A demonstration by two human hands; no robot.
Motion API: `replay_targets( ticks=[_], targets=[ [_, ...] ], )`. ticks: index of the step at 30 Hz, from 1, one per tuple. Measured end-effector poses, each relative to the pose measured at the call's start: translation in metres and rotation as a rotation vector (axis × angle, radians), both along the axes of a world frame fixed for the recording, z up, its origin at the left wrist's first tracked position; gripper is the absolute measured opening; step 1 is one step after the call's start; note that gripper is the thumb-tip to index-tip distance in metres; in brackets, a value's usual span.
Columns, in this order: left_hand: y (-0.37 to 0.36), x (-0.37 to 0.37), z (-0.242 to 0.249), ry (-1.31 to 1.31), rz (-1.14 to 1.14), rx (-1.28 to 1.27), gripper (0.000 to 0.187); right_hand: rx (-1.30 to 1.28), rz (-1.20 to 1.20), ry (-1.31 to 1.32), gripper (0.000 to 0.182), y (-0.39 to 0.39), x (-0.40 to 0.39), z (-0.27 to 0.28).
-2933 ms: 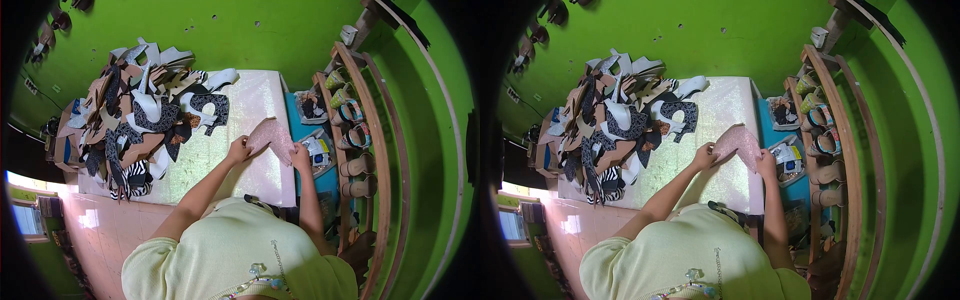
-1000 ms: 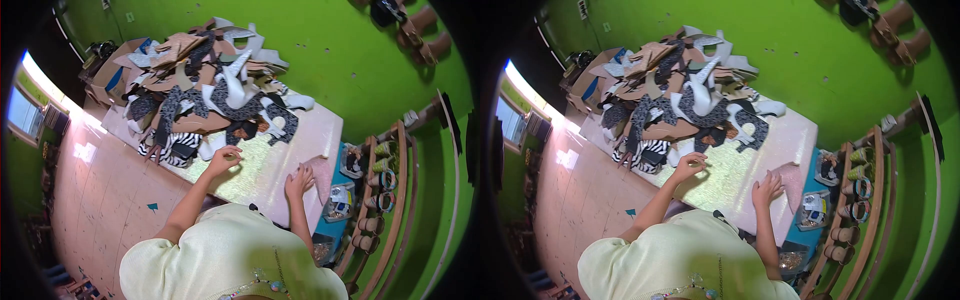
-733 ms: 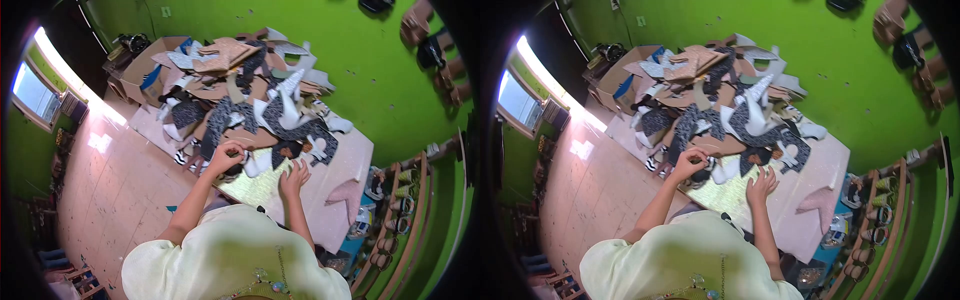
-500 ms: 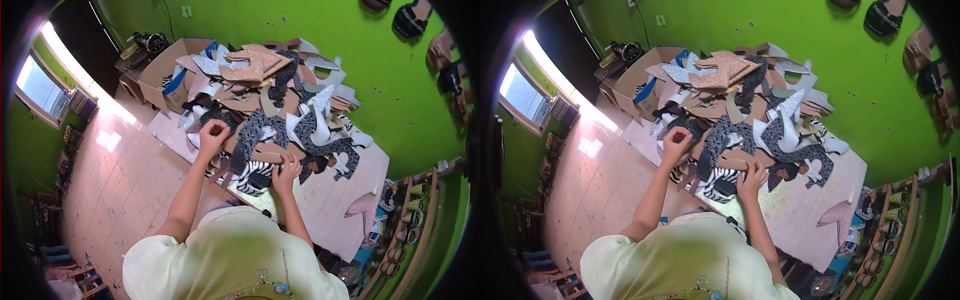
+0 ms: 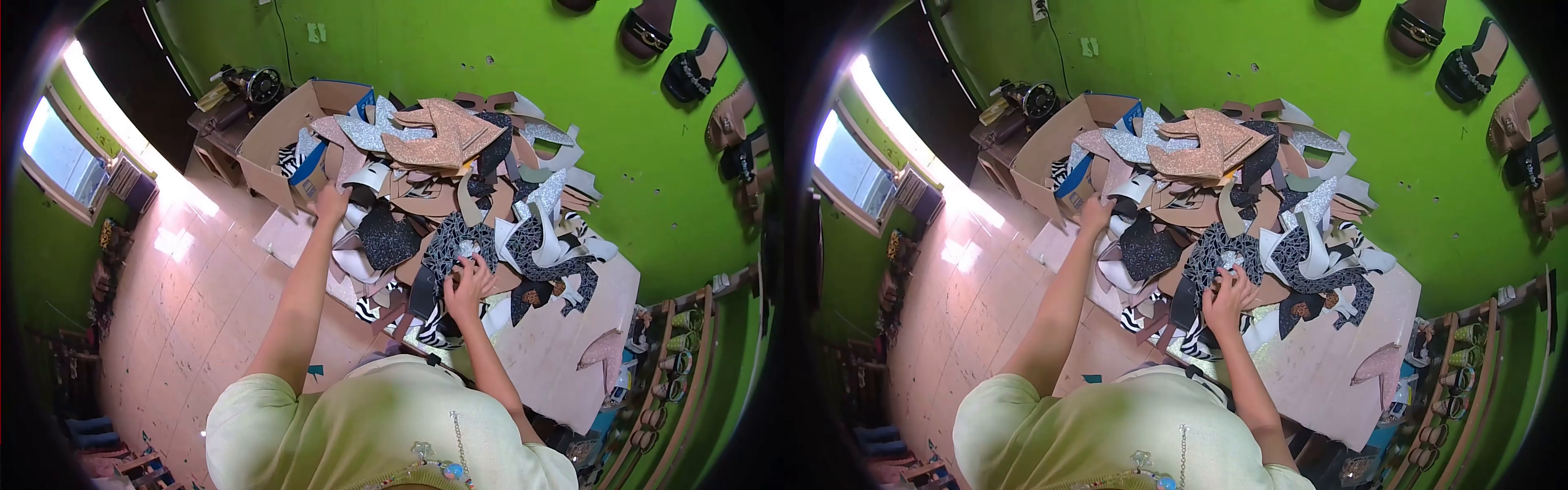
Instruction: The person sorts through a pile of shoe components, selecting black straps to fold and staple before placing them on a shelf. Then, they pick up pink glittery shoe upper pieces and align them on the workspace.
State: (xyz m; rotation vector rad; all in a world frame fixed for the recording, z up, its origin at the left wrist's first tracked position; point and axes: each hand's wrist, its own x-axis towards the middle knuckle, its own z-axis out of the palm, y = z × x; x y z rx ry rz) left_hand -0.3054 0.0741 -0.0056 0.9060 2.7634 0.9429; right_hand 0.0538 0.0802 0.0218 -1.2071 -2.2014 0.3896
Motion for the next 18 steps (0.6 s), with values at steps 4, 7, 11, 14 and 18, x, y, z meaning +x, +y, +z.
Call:
replay_targets(
  ticks=[4, 7, 11, 14, 18],
  targets=[
    [0.0, -0.001, 0.013, -0.168, -0.039, -0.013, 0.034, -0.003, 0.007, -0.01, 0.044, 0.002, 0.0, -0.004],
    [-0.003, 0.018, 0.04, 0.008, 0.045, 0.187, 0.026, 0.006, 0.015, -0.008, 0.044, 0.008, 0.002, -0.002],
    [-0.017, 0.054, 0.089, 0.215, -0.003, 0.636, 0.017, 0.005, 0.047, 0.048, 0.045, 0.02, 0.003, 0.004],
    [-0.032, 0.09, 0.111, 0.352, -0.114, 0.801, 0.013, -0.001, 0.092, 0.117, 0.045, 0.029, 0.0, 0.019],
    [-0.045, 0.136, 0.105, 0.372, -0.376, 0.853, 0.016, -0.045, 0.264, 0.258, 0.052, 0.047, -0.004, 0.034]
  ],
)
